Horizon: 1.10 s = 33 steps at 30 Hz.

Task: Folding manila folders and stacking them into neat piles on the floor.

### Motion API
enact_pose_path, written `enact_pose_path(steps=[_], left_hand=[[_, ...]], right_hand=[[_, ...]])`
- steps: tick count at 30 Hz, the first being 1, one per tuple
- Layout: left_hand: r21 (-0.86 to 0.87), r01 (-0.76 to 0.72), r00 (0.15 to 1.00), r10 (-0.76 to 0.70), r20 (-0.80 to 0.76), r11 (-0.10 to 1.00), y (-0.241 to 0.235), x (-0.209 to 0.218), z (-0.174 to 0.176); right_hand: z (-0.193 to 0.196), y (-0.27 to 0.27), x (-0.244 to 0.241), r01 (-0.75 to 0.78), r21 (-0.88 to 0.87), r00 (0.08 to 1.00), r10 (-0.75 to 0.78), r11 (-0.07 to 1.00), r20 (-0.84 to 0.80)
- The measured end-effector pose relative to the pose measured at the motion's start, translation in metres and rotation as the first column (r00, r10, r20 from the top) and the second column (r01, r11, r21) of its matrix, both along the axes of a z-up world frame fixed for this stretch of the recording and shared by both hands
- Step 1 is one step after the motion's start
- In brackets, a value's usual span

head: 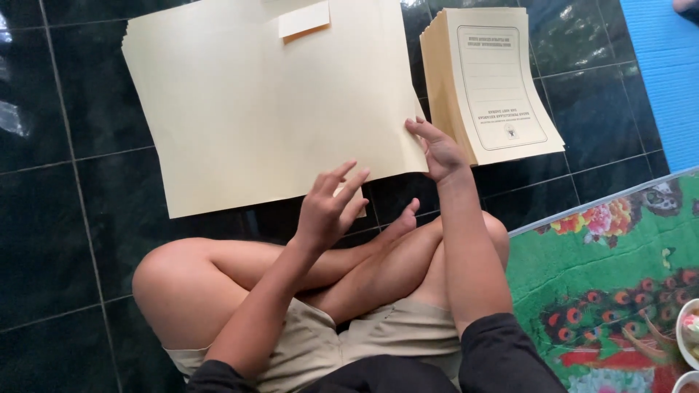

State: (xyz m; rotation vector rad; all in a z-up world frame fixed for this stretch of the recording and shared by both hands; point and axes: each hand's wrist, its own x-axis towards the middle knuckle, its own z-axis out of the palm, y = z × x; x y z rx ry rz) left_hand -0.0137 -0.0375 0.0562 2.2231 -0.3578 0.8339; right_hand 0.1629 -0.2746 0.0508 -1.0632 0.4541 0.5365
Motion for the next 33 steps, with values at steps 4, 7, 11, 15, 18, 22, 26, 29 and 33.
enact_pose_path(steps=[4,7,11,15,18,22,26,29,33], left_hand=[[0.053,-0.062,0.998,0.063,-0.031,0.997,0.000,0.004,-0.016],[0.077,-0.121,0.988,0.128,-0.082,0.990,0.005,0.010,-0.033],[0.087,-0.181,0.979,0.187,-0.077,0.980,0.015,0.023,-0.056],[0.054,-0.173,0.980,0.177,-0.091,0.984,0.019,0.023,-0.041],[0.037,-0.144,0.980,0.148,-0.132,0.989,0.015,0.017,-0.030],[0.058,-0.114,0.974,0.123,-0.190,0.992,0.003,0.016,-0.041],[0.120,-0.068,0.949,0.101,-0.299,0.990,0.001,0.020,-0.066],[0.147,-0.054,0.900,0.112,-0.422,0.988,0.012,0.020,-0.058],[0.230,0.010,0.762,0.142,-0.632,0.973,0.019,0.024,-0.065]], right_hand=[[0.001,0.005,-0.004,-0.037,0.016,0.999,0.037,0.999,-0.004],[0.011,0.012,-0.011,-0.100,0.037,0.995,0.100,0.994,0.002],[0.030,0.026,-0.021,-0.153,0.042,0.988,0.152,0.987,0.028],[0.026,0.021,-0.018,-0.155,0.070,0.987,0.152,0.985,0.051],[0.014,0.009,-0.009,-0.102,0.032,0.993,0.100,0.994,0.060],[0.006,0.001,-0.005,-0.106,-0.114,0.989,0.117,0.988,0.094],[0.000,-0.006,-0.007,-0.106,-0.762,0.920,0.354,0.639,0.170],[-0.021,-0.007,-0.002,-0.123,-0.947,0.875,0.483,0.296,0.038],[-0.044,-0.012,0.007,-0.131,-0.991,0.838,0.539,0.039,-0.090]])
